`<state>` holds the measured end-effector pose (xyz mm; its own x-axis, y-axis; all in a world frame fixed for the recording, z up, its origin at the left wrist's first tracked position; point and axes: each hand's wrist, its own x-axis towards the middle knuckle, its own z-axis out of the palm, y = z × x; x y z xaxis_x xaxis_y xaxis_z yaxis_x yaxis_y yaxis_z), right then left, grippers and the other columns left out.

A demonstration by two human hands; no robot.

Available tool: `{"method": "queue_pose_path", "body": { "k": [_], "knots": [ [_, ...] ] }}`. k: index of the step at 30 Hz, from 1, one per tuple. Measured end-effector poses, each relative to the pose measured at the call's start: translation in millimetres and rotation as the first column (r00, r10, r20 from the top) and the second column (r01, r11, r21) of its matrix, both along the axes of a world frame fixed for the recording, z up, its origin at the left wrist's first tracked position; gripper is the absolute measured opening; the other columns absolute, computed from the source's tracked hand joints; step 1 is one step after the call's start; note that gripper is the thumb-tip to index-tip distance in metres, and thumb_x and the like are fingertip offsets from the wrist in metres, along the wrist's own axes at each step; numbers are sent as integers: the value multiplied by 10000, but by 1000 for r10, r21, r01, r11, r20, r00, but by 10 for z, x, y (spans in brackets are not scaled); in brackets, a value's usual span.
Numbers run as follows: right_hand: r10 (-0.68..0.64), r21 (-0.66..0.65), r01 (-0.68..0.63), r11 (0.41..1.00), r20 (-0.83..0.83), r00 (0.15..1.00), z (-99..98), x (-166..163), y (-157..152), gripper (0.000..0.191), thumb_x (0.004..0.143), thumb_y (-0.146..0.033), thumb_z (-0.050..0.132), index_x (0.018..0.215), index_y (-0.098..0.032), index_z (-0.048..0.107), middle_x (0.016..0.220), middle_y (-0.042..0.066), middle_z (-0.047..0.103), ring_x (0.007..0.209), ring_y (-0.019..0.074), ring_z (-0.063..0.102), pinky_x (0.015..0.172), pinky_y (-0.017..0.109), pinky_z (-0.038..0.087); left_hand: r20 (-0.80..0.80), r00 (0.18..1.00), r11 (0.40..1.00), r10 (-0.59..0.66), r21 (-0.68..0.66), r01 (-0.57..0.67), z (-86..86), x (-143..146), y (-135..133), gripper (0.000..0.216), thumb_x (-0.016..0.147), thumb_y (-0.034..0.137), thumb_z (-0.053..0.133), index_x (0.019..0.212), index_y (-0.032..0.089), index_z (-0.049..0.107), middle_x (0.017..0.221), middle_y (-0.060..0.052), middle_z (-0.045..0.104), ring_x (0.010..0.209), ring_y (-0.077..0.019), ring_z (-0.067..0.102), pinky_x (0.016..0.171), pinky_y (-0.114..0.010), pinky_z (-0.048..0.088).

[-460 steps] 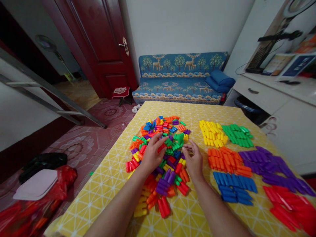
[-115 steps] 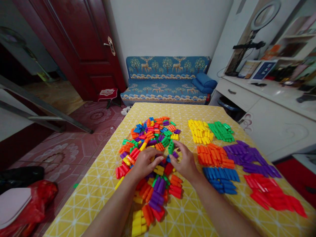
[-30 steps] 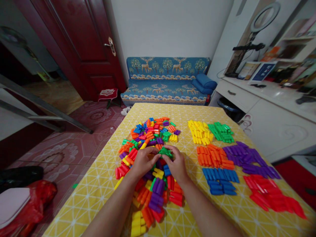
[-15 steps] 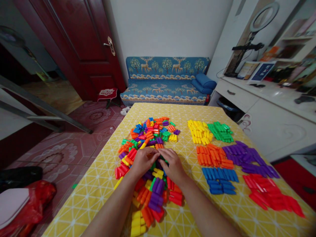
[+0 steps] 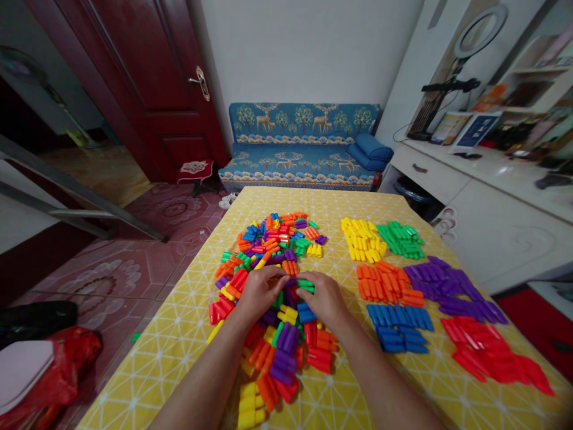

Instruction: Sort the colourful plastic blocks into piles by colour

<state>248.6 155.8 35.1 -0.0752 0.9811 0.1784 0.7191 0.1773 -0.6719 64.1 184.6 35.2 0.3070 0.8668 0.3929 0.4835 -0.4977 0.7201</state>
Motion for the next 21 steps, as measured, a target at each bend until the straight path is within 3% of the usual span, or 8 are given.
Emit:
{"method": "queue_pose_path", "body": {
  "k": [3,6,8,10,13,17,21],
  "knots": [
    [-52,-19,48,999,-323,945,-33,27,37,250,756,-231,636,1003,-211,671,967,43,718,894,209,666,842,366,517,2,1000,1000,-2,1,2,12,3,-6,151,877,283,610,871,177,717,820,-40,744,734,-152,691,675,-230,532],
    [-78,-84,31,996,-638,766,-38,22,42,228,748,-309,635,945,-199,607,884,41,712,819,200,677,742,336,540,17,1000,1000,-13,-9,13,23,5,-13,207,888,329,601,977,177,711,936,-68,750,830,-182,704,737,-264,553],
    [-96,-157,-38,987,-757,647,-39,-24,24,250,749,-348,646,939,-202,572,846,34,708,769,193,679,688,321,545,43,999,999,-32,-35,33,24,4,-15,277,888,355,603,1079,173,687,1012,-88,743,878,-201,706,766,-290,564],
    [-82,-176,-97,980,-790,608,-46,-97,-3,253,751,-349,653,940,-209,561,826,20,701,736,181,674,657,307,545,77,996,997,-51,-53,55,20,1,-13,314,883,360,609,1123,167,671,1038,-100,739,897,-212,708,778,-305,572],
    [-10,-102,-92,990,-721,693,-59,-200,-37,224,744,-286,649,940,-218,565,843,7,689,770,177,666,667,301,548,104,993,996,-61,-52,67,13,-5,-5,258,869,326,626,1053,158,692,998,-97,745,878,-208,711,781,-298,571],
    [49,104,-13,994,-354,934,-25,-228,-56,358,712,-166,685,1053,-249,609,1048,37,664,951,215,628,815,381,541,138,990,995,-33,-92,46,10,-9,2,210,855,305,639,996,158,690,891,-66,742,778,-173,702,720,-255,559],
    [152,267,-130,955,-61,987,38,-213,-66,516,701,-98,704,1180,-253,591,1179,66,611,1132,255,550,987,451,474,176,984,994,-13,-107,32,-13,-9,3,278,843,296,639,1083,156,651,761,-21,698,663,-137,666,638,-221,533]
  ]
}}
